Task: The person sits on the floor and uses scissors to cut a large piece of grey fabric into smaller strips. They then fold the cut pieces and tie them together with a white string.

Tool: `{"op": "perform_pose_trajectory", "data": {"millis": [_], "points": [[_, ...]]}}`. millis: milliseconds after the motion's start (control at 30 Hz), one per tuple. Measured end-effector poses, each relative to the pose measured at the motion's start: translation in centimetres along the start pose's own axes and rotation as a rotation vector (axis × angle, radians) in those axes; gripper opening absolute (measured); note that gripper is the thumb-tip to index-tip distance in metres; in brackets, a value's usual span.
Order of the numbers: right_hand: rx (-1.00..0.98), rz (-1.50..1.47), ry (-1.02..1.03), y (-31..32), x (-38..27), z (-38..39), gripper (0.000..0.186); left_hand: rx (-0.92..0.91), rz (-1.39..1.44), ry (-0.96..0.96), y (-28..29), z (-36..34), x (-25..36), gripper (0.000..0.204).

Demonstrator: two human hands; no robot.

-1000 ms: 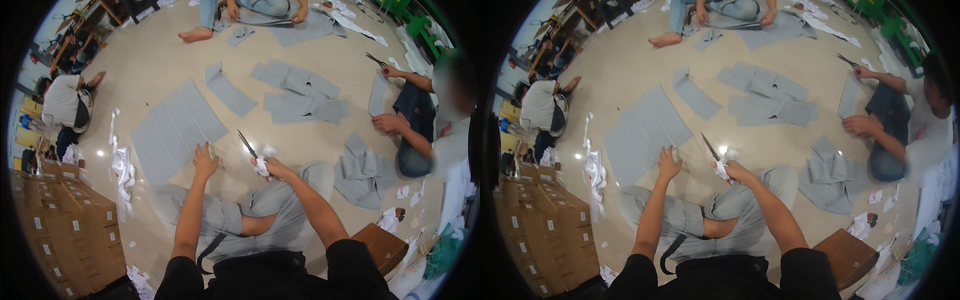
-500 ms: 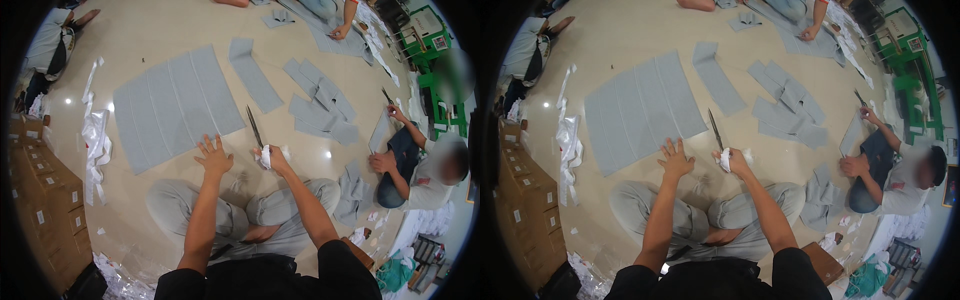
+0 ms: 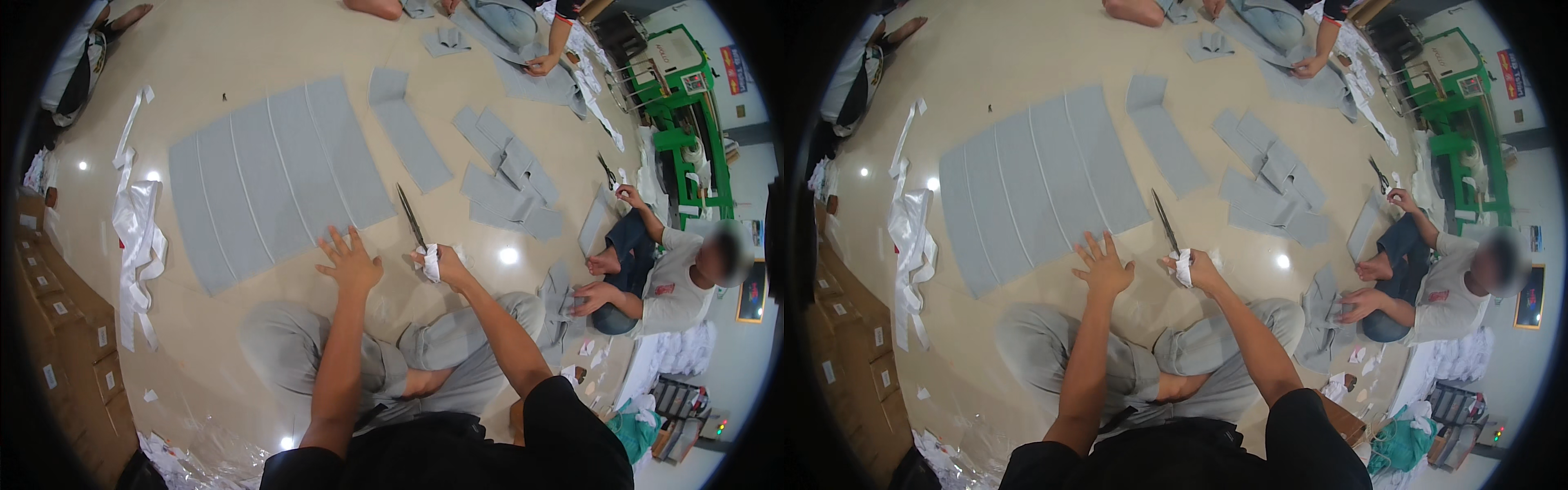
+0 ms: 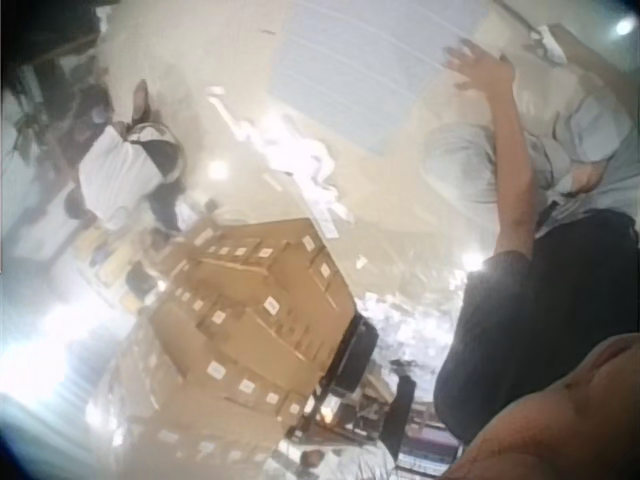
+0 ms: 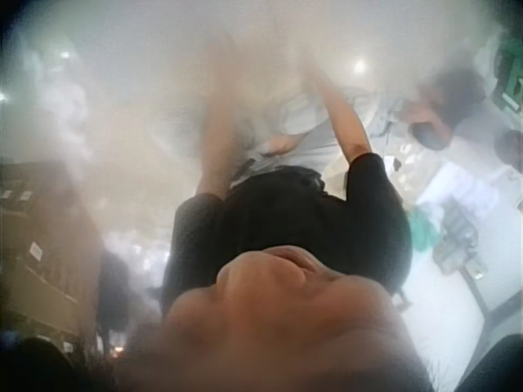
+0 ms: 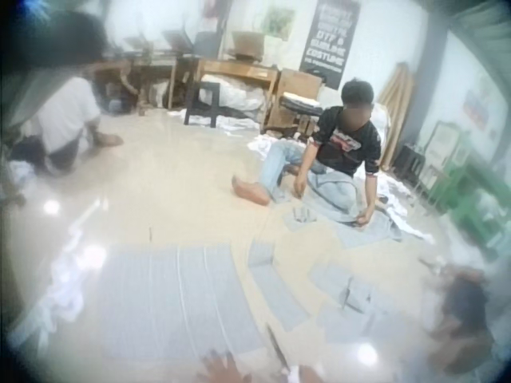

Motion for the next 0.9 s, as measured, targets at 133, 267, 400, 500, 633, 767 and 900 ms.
{"op": "perform_pose_trajectory", "data": {"millis": [133,267,400,500,633,767,900], "points": [[0.067,0.037,0.068,1.7,1.6,-0.3,0.054,0.020,0.011,-0.026,0.1,0.3,0.4,0.094],[0.290,0.646,0.319,2.7,3.5,3.0,0.050,0.098,-0.012,-0.025,0.4,0.2,0.0,0.087],[0.329,0.711,0.315,3.8,8.5,4.3,0.052,0.185,-0.056,-0.136,0.2,1.0,1.5,0.080],[0.164,0.877,0.321,3.6,8.7,3.9,0.046,0.176,-0.119,-0.235,-0.2,2.0,1.9,0.077],[-0.190,1.253,0.236,4.2,0.8,1.5,0.029,0.114,-0.106,-0.255,-0.5,1.9,2.1,0.075],[0.220,0.935,0.727,3.3,-11.3,-7.3,0.032,0.049,-0.067,-0.345,-0.2,1.5,2.4,0.074],[0.366,0.861,0.881,2.2,-14.7,-15.6,0.028,0.056,-0.058,-0.368,0.3,2.3,3.8,0.070]]}}
Point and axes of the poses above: each hand's wrist, its own z-axis away from the middle knuckle, its own y-axis out of the back of the hand, x = y × z, the point moved 3 cm from there along -z, towards the middle knuckle, and after that the axes turned 2 degrees about x, right-handed, at the moved point
